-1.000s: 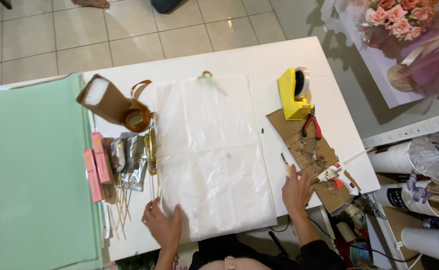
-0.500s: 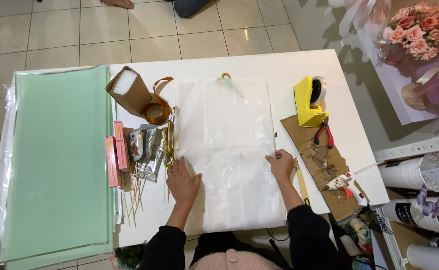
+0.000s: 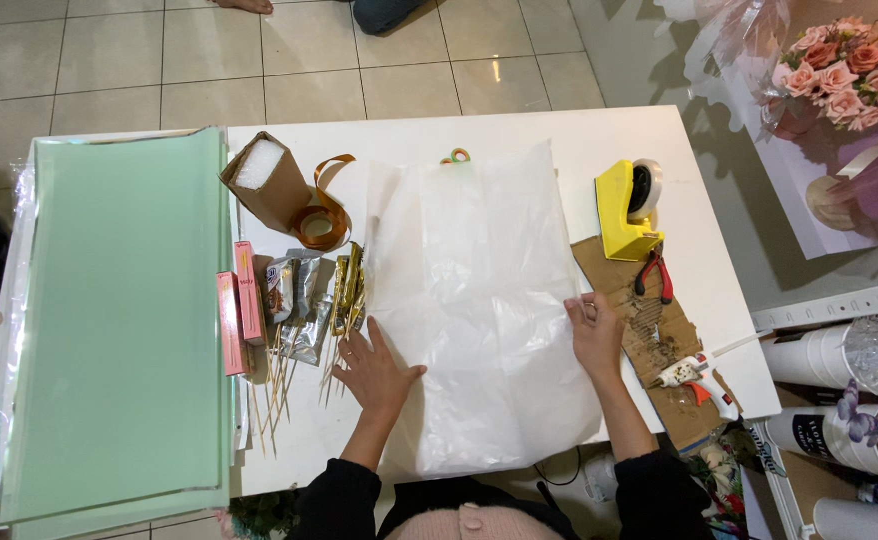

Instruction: The person cuts a piece of tissue paper, crinkles it into a decorative shape, and attaches snack boxes and snack packs to wooden sticks by inserting them into a foam block to create a gift bouquet.

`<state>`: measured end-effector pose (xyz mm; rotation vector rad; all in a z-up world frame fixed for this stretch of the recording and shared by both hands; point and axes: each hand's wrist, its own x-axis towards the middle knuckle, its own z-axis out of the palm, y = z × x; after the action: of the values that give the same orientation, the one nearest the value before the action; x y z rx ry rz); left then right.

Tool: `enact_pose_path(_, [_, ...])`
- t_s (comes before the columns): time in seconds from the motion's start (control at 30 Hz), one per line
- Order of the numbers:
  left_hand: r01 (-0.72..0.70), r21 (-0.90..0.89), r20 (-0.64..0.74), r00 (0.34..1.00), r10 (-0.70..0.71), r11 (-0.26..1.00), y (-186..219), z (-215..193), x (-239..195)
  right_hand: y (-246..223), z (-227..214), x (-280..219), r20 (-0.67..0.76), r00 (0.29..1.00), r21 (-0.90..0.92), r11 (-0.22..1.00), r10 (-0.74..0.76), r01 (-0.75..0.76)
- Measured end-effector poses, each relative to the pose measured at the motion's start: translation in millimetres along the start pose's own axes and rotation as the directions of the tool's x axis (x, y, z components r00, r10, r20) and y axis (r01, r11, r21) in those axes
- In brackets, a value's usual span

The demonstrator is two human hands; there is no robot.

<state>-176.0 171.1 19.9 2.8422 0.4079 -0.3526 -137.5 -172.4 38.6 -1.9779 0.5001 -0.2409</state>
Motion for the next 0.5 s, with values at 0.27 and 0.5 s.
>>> enact_pose_path(0.27, [-0.071, -0.119, -0.245, 0.969, 0.04, 0.99, -6, 29, 19, 69, -2, 37, 0.103, 0.991, 0.101, 0.991, 0.081, -0.091])
enact_pose_path(0.5, [0.13, -0.48, -0.151, 0.962, -0.228, 0.868, -11, 52, 68, 104, 20, 48, 0.121, 0.974, 0.078, 0.976, 0.192, -0.202])
